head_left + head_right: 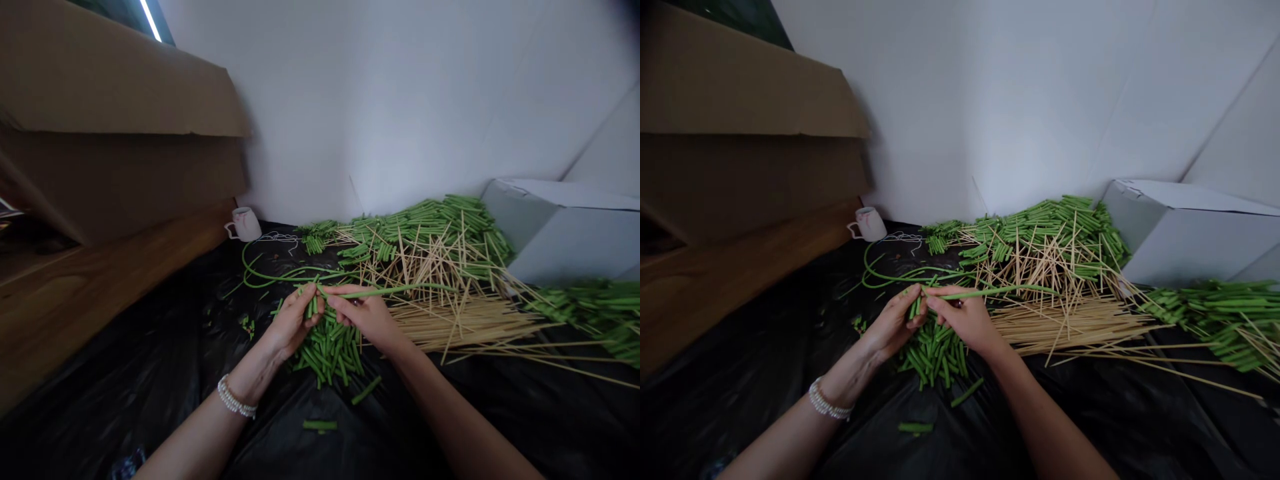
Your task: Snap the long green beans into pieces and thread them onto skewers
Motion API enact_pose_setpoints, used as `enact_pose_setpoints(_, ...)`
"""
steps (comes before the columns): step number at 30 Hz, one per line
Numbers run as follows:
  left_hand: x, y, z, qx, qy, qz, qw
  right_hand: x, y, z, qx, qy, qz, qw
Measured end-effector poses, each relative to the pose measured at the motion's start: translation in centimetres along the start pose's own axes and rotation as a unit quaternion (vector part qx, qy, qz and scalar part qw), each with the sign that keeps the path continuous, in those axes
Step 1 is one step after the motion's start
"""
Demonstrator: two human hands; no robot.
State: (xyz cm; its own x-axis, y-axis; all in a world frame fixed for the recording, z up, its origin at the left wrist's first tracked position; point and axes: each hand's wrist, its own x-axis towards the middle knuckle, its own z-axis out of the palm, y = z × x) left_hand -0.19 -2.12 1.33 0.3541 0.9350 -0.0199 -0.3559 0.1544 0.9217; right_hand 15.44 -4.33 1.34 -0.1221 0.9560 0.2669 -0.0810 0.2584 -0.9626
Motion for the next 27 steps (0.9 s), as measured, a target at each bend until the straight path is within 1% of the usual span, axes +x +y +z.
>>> enact_pose_setpoints(4,0.1,-0.2,0.0,-0.028,0.019,-0.016,0.999,-0.1,0.2,0.3,-0.024,-0.045,0.010,0.999)
enact_pose_setpoints(6,0.0,-0.2,0.1,-0.030,0.022,-0.024,0.999,-0.1,0.2,0.3,-0.019,-0.054,0.021,0.998)
enact_pose_setpoints(9,0.0,-0.2,0.0,-0.026,0.018,-0.021,0.999,0.0,0.0,0.0,0.017,-0.042,0.029,0.999)
enact_pose_setpoints(13,0.3,0.1,-0.2,-0.053,0.033,-0.010,0.998,0.2,-0.3,-0.5,0.079,-0.027,0.027,0.996)
enact_pose_setpoints(15,0.2,0.3,-0.1,-0.039,0.034,-0.012,0.999,0.2,-0.4,-0.5,0.087,-0.028,0.034,0.995)
enact_pose_setpoints(17,0.0,0.4,0.1,0.003,0.016,-0.019,1.000,0.2,-0.3,-0.4,0.076,-0.030,0.045,0.996)
enact_pose_setpoints(20,-0.4,0.1,0.4,0.051,-0.040,-0.049,0.997,0.3,-0.1,-0.1,0.065,-0.023,0.057,0.996)
enact_pose_setpoints(22,-0.6,0.0,0.5,0.054,-0.073,-0.061,0.994,0.4,0.1,-0.1,0.071,-0.013,0.061,0.996)
enact_pose_setpoints(24,-0.7,0.1,0.4,0.046,-0.092,-0.068,0.992,0.4,0.3,-0.2,0.090,-0.003,0.061,0.994)
enact_pose_setpoints(27,-0.9,0.6,0.3,0.030,-0.124,-0.104,0.986,0.5,0.5,-0.6,0.137,0.020,0.066,0.988)
